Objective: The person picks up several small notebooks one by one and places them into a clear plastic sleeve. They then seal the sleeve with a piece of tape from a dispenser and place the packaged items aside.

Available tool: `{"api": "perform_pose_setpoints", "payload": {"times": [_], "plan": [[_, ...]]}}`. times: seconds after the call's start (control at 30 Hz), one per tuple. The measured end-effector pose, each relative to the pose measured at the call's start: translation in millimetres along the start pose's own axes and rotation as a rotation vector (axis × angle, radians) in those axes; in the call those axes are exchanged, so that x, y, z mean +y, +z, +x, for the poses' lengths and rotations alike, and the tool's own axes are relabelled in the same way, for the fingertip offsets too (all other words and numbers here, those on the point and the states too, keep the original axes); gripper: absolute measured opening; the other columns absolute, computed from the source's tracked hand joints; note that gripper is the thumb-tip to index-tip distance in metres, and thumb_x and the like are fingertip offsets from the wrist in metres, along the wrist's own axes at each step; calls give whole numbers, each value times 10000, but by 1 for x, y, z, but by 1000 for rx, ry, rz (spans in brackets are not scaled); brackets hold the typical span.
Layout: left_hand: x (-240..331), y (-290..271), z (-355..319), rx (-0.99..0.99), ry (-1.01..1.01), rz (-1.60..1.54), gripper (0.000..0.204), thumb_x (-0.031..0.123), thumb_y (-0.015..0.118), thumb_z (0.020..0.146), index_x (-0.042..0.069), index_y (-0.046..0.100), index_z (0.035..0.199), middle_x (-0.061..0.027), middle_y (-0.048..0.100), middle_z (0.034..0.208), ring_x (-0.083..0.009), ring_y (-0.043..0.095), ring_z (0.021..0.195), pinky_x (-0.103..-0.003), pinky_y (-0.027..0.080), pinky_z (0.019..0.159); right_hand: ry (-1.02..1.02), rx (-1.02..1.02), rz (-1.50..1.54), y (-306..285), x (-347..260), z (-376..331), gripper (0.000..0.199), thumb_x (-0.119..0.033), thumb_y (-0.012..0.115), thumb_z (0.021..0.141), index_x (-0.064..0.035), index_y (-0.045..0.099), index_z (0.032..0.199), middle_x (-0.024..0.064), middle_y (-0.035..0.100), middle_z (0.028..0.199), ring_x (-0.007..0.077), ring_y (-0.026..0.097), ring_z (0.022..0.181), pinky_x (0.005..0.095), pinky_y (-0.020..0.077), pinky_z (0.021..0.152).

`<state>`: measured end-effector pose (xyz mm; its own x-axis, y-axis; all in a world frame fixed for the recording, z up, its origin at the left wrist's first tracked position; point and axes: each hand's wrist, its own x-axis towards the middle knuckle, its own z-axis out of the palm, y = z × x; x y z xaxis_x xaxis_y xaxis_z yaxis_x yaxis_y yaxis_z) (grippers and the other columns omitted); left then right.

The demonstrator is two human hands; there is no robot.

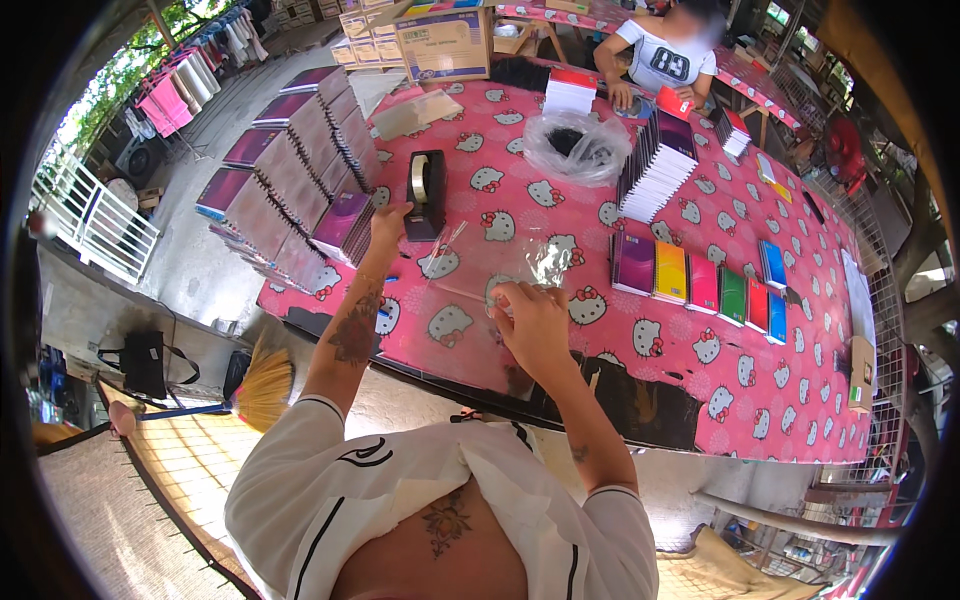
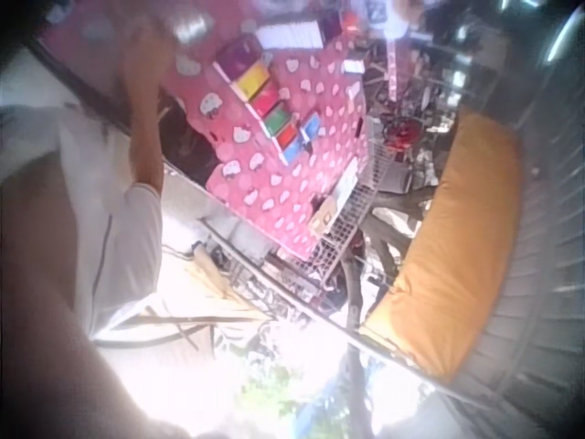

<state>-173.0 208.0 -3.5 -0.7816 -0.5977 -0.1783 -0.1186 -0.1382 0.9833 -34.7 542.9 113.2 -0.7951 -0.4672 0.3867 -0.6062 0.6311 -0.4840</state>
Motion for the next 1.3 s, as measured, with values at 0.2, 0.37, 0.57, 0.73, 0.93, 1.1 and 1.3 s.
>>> {"api": "perform_pose_setpoints", "payload": {"times": [0.2,0.37,0.57,0.73,0.93,1.1,1.3], "plan": [[-31,-9,6,-37,417,123,72,115,704,843,67,738,884,-50,701,817,-180,662,691,-322,517,614,73,97,-103,-1,-16,2,457,-277,805,760,-130,624,1153,37,701,877,244,661,848,421,379,896],[-33,-35,-12,78,308,709,93,191,723,842,99,726,861,-98,718,837,-251,704,760,-426,578,724,74,18,-184,8,-14,1,410,-269,813,735,-120,683,1094,29,703,869,230,659,857,420,372,910],[39,-14,-96,-858,492,130,242,-26,656,868,72,687,1087,-66,715,958,-159,691,862,-321,562,745,28,85,-213,4,-13,-5,311,-291,772,790,-156,719,1065,-2,689,807,211,643,799,425,364,894],[80,38,-170,-1183,452,439,312,-8,681,875,94,701,1170,-33,632,954,-143,608,965,-321,492,879,37,58,-215,6,-7,0,325,-298,783,763,-151,729,1048,16,684,865,216,638,849,430,363,901],[74,30,-152,-1160,934,438,176,121,735,864,138,764,1037,-67,561,1228,-243,463,1253,-401,356,1058,133,241,-102,-31,9,-15,476,-354,819,720,-170,681,1138,50,618,1134,245,585,1032,458,371,904],[76,59,-163,-1053,1078,525,124,147,752,836,143,755,959,-120,467,1430,-304,387,1358,-453,345,1070,108,17,221,3,77,-48,609,-289,856,686,-186,625,1240,125,512,1354,311,469,1274,504,357,1021],[30,99,-164,-907,1063,639,544,211,812,778,169,598,1276,-175,357,1520,-339,305,1425,-482,318,1118,-102,-63,170,32,81,-47,620,-244,823,766,-130,603,1333,183,325,1525,365,324,1429,454,303,1148]]}}
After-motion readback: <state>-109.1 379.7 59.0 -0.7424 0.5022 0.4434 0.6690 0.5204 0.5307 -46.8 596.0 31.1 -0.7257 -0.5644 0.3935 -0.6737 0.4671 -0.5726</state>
